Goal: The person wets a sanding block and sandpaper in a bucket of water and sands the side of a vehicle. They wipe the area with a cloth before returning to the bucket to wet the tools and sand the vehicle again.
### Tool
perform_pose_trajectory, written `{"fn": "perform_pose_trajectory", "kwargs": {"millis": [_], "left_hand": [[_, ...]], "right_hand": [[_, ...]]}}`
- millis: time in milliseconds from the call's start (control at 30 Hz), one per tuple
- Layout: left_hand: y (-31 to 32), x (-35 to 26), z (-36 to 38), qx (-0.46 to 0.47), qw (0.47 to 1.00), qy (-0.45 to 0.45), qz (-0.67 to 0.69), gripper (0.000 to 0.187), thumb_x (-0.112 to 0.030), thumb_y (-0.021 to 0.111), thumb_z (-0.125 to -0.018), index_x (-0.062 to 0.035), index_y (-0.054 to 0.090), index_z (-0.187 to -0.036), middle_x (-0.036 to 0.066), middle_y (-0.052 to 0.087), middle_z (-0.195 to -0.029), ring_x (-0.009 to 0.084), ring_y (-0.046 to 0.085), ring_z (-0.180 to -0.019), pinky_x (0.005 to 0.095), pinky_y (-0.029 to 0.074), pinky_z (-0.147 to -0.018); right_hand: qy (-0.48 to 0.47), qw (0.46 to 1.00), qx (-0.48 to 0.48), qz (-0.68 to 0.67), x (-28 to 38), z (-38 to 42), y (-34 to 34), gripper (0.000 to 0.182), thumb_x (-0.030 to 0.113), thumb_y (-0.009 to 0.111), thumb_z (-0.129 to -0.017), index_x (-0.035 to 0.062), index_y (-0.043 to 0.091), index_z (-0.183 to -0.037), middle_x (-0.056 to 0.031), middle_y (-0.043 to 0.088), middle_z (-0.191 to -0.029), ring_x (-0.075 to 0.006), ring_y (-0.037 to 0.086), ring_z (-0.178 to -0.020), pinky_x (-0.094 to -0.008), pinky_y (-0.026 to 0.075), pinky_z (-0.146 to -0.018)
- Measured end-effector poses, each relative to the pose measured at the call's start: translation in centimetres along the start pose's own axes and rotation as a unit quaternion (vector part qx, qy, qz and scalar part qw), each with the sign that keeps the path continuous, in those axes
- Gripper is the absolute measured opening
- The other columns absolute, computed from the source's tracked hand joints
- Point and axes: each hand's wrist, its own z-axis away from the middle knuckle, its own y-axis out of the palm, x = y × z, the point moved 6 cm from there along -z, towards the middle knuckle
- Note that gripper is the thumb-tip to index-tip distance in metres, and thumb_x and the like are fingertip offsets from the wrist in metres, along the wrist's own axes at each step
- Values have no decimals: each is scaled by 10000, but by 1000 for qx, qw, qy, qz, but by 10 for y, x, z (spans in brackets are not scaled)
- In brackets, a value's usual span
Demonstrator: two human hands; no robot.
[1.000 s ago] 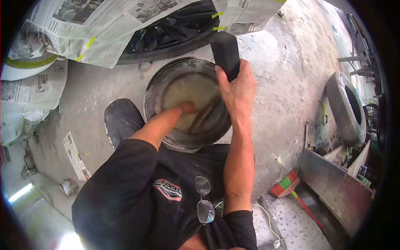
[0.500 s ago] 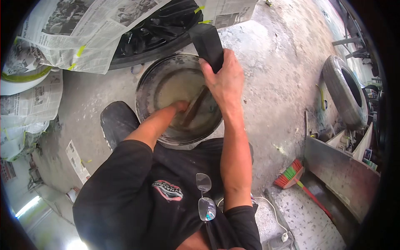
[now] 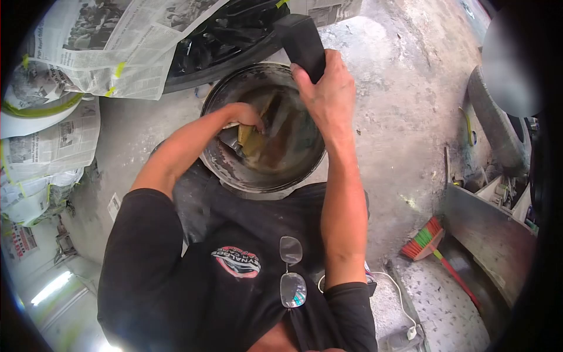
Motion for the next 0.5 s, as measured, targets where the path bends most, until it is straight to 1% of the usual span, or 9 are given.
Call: {"fn": "perform_pose_trajectory", "kwargs": {"millis": [67,133,167,233,300,333,400,467,500], "left_hand": [[-23,-5,32,-38,999,-29,15,540,-406,758,-773,60,744,-1046,160,747,-979,263,707,-853,372,537,-791],[-23,6,37,-48,993,-26,106,509,-360,769,-791,70,733,-1062,150,743,-959,247,707,-843,355,544,-776],[-23,12,39,-52,987,-23,152,494,-338,775,-801,75,727,-1069,145,741,-949,239,707,-838,346,548,-768],[-19,6,50,-5,966,11,260,407,-260,775,-837,66,717,-1074,115,737,-951,198,702,-820,330,559,-755],[-20,-12,75,41,936,59,345,363,-243,765,-858,53,724,-1065,96,740,-961,182,700,-815,330,564,-766],[-21,-21,85,51,921,71,381,347,-237,760,-881,33,717,-1096,73,739,-1000,160,696,-859,325,565,-809],[-17,-21,84,42,908,105,404,395,-257,772,-868,50,714,-1111,89,740,-1054,161,693,-948,310,554,-856],[-13,-20,83,33,899,138,414,435,-283,776,-874,56,707,-1138,93,738,-1084,153,685,-987,293,544,-883],[-11,-20,83,31,893,150,424,444,-293,777,-878,55,706,-1143,92,736,-1085,150,682,-985,292,542,-885]], "right_hand": [[11,1000,-8,0,0,0,-3,437,257,787,-823,-8,544,-1071,-244,652,-959,-472,642,-861,-527,510,-742],[14,999,-31,-4,0,0,-9,418,257,777,-835,-11,553,-1066,-257,661,-967,-469,650,-850,-519,518,-746],[50,998,-31,-34,-2,0,-13,417,261,772,-840,-19,565,-1071,-257,667,-965,-450,658,-841,-502,523,-752],[121,987,-32,-96,-3,3,-19,419,268,763,-850,-35,590,-1081,-257,681,-961,-412,675,-822,-469,531,-765],[159,972,-43,-167,-13,5,-24,461,299,768,-854,-60,609,-1095,-217,699,-947,-323,674,-798,-412,534,-755],[175,962,-48,-202,-18,5,-26,483,315,771,-856,-73,619,-1101,-197,709,-940,-278,673,-786,-384,536,-750],[221,932,-28,-285,-29,10,-24,522,342,780,-855,-90,629,-1106,-135,701,-925,-200,640,-773,-337,522,-714],[262,899,26,-350,-33,16,-25,535,368,782,-866,-92,641,-1101,-66,680,-892,-116,594,-754,-276,492,-664],[274,895,68,-346,-33,18,-23,525,365,780,-866,-88,646,-1096,-68,678,-885,-116,592,-750,-272,488,-664]]}}
